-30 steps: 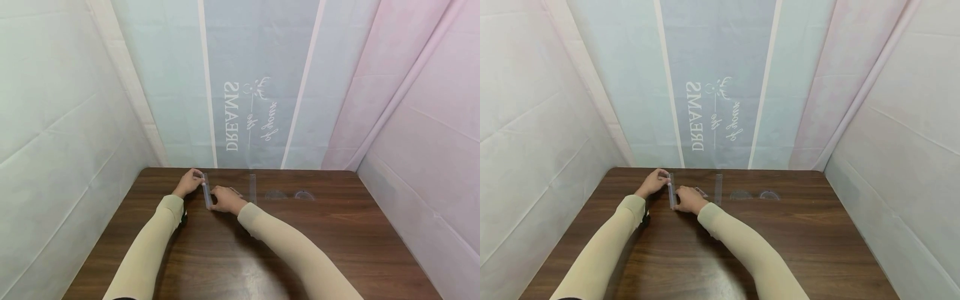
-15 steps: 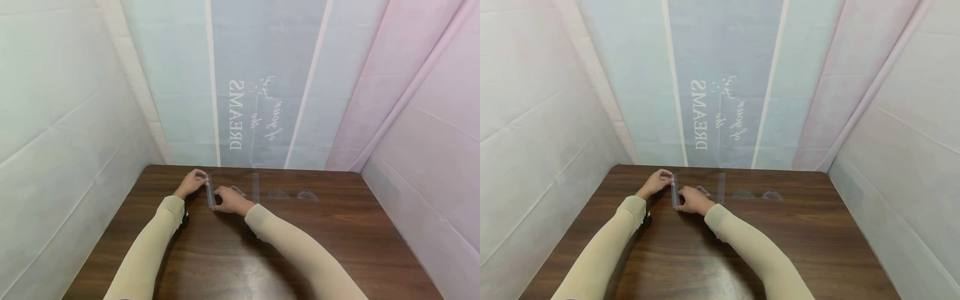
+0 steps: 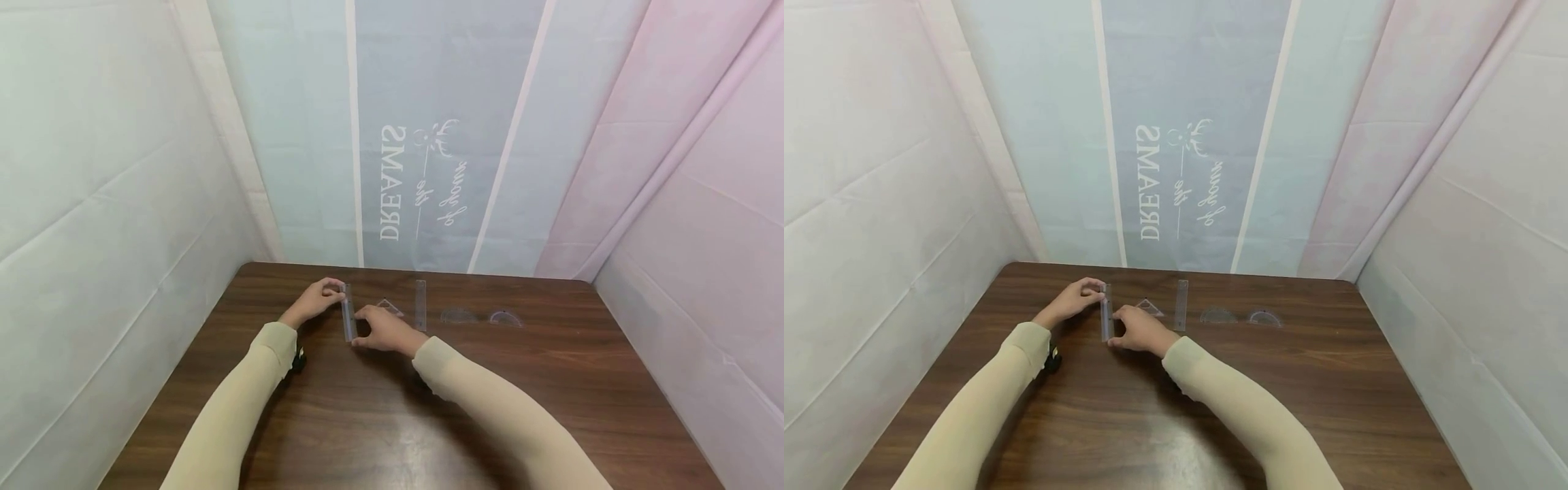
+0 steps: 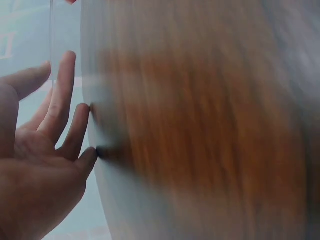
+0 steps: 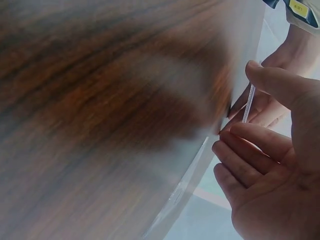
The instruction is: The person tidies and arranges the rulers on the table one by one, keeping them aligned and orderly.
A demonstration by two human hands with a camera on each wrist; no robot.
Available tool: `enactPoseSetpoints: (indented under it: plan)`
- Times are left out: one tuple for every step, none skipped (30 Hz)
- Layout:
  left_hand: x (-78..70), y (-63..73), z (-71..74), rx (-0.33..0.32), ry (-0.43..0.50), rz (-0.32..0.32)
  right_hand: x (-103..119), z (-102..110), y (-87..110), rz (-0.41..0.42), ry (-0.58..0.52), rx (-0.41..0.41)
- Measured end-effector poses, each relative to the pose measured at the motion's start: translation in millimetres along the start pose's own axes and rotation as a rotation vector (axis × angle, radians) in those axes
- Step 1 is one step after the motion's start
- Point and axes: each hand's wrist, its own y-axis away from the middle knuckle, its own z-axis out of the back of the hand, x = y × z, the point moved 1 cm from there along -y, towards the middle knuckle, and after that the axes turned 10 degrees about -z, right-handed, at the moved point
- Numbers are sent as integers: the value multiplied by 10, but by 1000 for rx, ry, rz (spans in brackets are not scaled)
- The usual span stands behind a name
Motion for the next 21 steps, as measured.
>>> enactPoseSetpoints:
  plan:
    - [-1, 12, 7, 20, 4, -14, -5, -1, 12, 0, 0, 1]
    - [-6, 23, 16, 41, 3, -33, -10, -1, 25, -1, -2, 2]
    - [-4, 32, 25, 61, 5, -52, -14, 1, 38, -2, -1, 2]
    - [-3, 40, 34, 80, 4, -73, -16, 3, 51, -3, 2, 1]
    - [-2, 48, 41, 95, 5, -88, -19, 1, 61, -3, 4, -1]
    - [3, 57, 49, 108, 2, -100, -22, -1, 68, -1, 11, -3]
    - [9, 67, 54, 121, -6, -114, -18, 0, 80, 0, 14, -5]
    - [17, 78, 57, 132, -15, -123, -15, -1, 93, 3, 20, -5]
    - [25, 88, 58, 140, -22, -126, -11, -3, 107, 5, 26, -6]
    - [34, 100, 57, 146, -32, -126, -7, -6, 120, 7, 31, -5]
    - [44, 111, 54, 150, -43, -127, -2, -10, 133, 9, 34, -3]
    - [51, 122, 49, 151, -53, -128, 4, -12, 148, 11, 37, 0]
    - [48, 129, 45, 150, -60, -133, 11, -7, 166, 10, 38, 3]
    - [43, 135, 42, 146, -66, -137, 14, -5, 180, 9, 39, 6]
    - [37, 138, 35, 142, -68, -149, 14, -6, 189, 9, 42, 7]
    - [29, 141, 27, 137, -71, -162, 15, -6, 197, 10, 44, 9]
    - [19, 142, 19, 133, -73, -176, 15, -6, 207, 11, 42, 11]
    - [8, 142, 10, 130, -75, -190, 14, -7, 216, 11, 39, 11]
    - [-2, 141, 3, 129, -75, -201, 11, -10, 223, 14, 36, 10]
    - [-9, 140, -4, 131, -75, -211, 8, -14, 230, 16, 30, 9]
    - [-16, 140, -11, 133, -70, -218, 3, -21, 233, 22, 25, 8]
